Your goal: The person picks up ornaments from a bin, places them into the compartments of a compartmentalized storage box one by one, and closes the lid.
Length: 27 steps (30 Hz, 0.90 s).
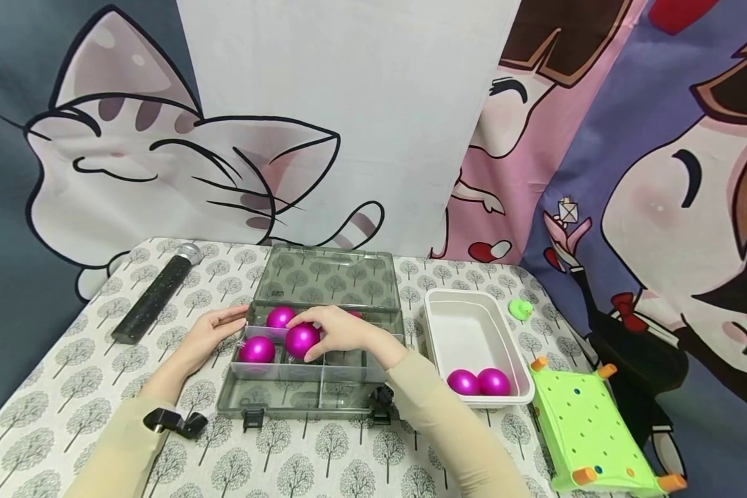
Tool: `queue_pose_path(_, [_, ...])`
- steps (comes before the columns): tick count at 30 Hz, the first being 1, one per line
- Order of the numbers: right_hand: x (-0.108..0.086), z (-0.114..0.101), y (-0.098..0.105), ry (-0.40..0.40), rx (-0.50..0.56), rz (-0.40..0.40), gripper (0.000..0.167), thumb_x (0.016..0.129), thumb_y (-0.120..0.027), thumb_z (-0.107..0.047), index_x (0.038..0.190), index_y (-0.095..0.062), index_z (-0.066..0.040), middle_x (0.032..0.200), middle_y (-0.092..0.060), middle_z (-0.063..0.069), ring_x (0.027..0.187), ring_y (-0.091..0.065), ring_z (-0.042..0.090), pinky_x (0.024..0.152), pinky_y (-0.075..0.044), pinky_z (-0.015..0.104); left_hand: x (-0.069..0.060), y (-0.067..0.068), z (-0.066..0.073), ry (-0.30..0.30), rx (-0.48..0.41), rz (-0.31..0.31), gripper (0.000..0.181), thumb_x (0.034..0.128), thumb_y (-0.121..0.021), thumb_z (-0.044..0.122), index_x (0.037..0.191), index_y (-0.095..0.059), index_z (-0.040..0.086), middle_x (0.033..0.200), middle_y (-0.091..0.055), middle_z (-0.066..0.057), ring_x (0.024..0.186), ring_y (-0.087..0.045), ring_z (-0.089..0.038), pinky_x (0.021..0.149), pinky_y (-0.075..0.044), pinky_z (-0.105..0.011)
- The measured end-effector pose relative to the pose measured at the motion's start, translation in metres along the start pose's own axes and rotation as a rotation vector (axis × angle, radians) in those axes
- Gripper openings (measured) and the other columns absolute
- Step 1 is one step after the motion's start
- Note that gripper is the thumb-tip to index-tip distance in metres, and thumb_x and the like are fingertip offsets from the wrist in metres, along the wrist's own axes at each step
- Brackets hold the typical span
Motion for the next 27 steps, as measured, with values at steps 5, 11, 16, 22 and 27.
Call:
queue_pose_path(5, [-0.0008,-0.0011,-0.0021,0.03,-0.054,0.016,0.062,0.071,-0.086,-0.014,0.128,-0.062,-0.008,0.125,-0.062,0.009,0.113,-0.056,0.021,0.087,-0.052,0.02,0.0014,-0.0004,-0.0019,0.008,0.0,0.002,0.055,0.0963,-0.062,0.021,0.14,-0.045,-0.007,0.145,-0.046,-0.026,0.109,-0.056,0.006,0.093,-0.042,-0.006])
queue_pose_path(11, [-0.0016,-0.001,-0.0031,0.017,-0.082,0.027,0.062,0.07,-0.088,-0.016,0.127,-0.063,-0.009,0.123,-0.06,0.009,0.111,-0.055,0.021,0.085,-0.052,0.019,-0.0001,-0.0001,0.0003,-0.001,0.006,0.003,0.054,0.0969,-0.061,0.019,0.14,-0.044,-0.008,0.145,-0.046,-0.026,0.118,-0.056,-0.003,0.094,-0.042,-0.006])
queue_pose_path(16, [-0.0017,-0.0017,-0.0041,0.014,-0.116,0.029,0.063,0.069,-0.088,-0.02,0.126,-0.064,-0.01,0.121,-0.061,0.008,0.11,-0.055,0.019,0.086,-0.051,0.02,-0.0023,0.0006,0.0032,0.001,0.003,0.005,0.053,0.0973,-0.06,0.018,0.141,-0.044,-0.007,0.145,-0.045,-0.026,0.123,-0.054,-0.01,0.095,-0.041,-0.005])
queue_pose_path(22, [-0.0012,-0.0037,-0.0044,0.009,-0.112,0.028,0.062,0.068,-0.089,-0.02,0.124,-0.065,-0.009,0.119,-0.062,0.007,0.104,-0.056,0.017,0.079,-0.052,0.019,-0.0021,0.0001,0.0042,-0.001,0.011,0.0,0.053,0.0978,-0.059,0.017,0.141,-0.043,-0.008,0.146,-0.045,-0.026,0.131,-0.048,-0.034,0.095,-0.041,-0.006])
queue_pose_path(27, [-0.0006,-0.0036,-0.004,-0.001,-0.111,0.024,0.062,0.068,-0.089,-0.019,0.124,-0.065,-0.009,0.119,-0.062,0.007,0.102,-0.056,0.017,0.078,-0.051,0.018,-0.002,0.0006,0.0035,0.003,0.01,-0.003,0.053,0.0978,-0.059,0.018,0.141,-0.043,-0.008,0.146,-0.044,-0.026,0.131,-0.049,-0.03,0.095,-0.041,-0.005])
Point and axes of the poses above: each hand's wrist, its own x-axis towards the middle knuckle, its own y-axis out of the back of the hand, z = x × y, the point moved 5 cm from there along x, towards the middle knuckle
